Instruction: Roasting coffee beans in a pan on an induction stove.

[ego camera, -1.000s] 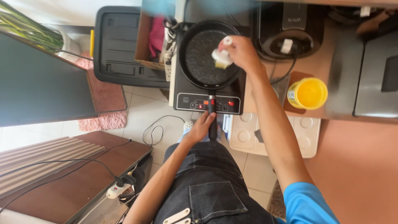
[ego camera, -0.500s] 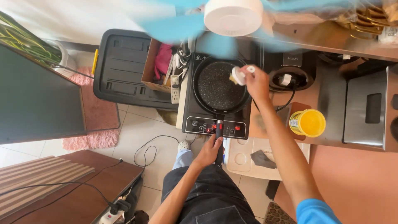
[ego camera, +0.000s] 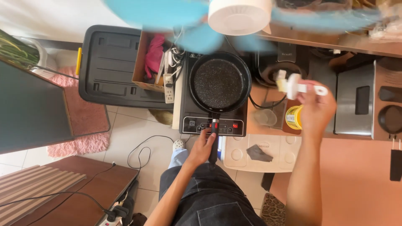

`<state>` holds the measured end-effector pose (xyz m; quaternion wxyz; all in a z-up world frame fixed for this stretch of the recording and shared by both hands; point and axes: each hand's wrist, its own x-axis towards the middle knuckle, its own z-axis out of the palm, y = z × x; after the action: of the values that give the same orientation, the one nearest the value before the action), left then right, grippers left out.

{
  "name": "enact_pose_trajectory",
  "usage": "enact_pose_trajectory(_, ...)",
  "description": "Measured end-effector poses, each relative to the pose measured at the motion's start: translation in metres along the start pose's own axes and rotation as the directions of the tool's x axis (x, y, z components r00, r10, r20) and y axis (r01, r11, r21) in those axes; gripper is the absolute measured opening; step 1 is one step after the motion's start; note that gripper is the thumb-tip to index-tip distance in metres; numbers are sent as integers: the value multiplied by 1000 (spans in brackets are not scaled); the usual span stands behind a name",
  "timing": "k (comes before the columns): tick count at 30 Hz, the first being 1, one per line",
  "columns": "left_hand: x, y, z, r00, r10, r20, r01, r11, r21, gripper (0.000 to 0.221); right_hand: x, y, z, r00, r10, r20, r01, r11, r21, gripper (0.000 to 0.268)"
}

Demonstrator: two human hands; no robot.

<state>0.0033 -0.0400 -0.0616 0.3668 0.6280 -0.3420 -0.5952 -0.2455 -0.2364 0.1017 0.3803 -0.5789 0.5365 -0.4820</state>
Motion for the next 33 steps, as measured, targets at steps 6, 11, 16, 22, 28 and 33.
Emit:
enact_pose_trajectory(6,-14,41,-5,897,320,-306,-246,935,256,31,-37,-3,-59,967,93,-239,-89,996,29,19)
enact_pose_trajectory(11,-31,85,6,859,436,-269,-362,888,283,24,-67,81,-15,998,58,32,-36,882,-470,14)
enact_pose_trajectory(16,-46,78,33,852,476,-220,-415,868,273,22,-82,120,3,987,163,-11,-145,846,-513,16)
enact_pose_trajectory(22,-61,72,45,869,477,-126,-440,865,240,25,-95,144,6,999,-25,-40,6,903,-431,14)
enact_pose_trajectory(28,-67,87,58,850,526,-32,-499,823,273,25,-92,136,6,999,26,-19,-32,908,-417,17)
enact_pose_trajectory(33,-66,82,66,841,540,8,-521,808,275,24,-96,177,-1,999,47,-4,-44,909,-415,16)
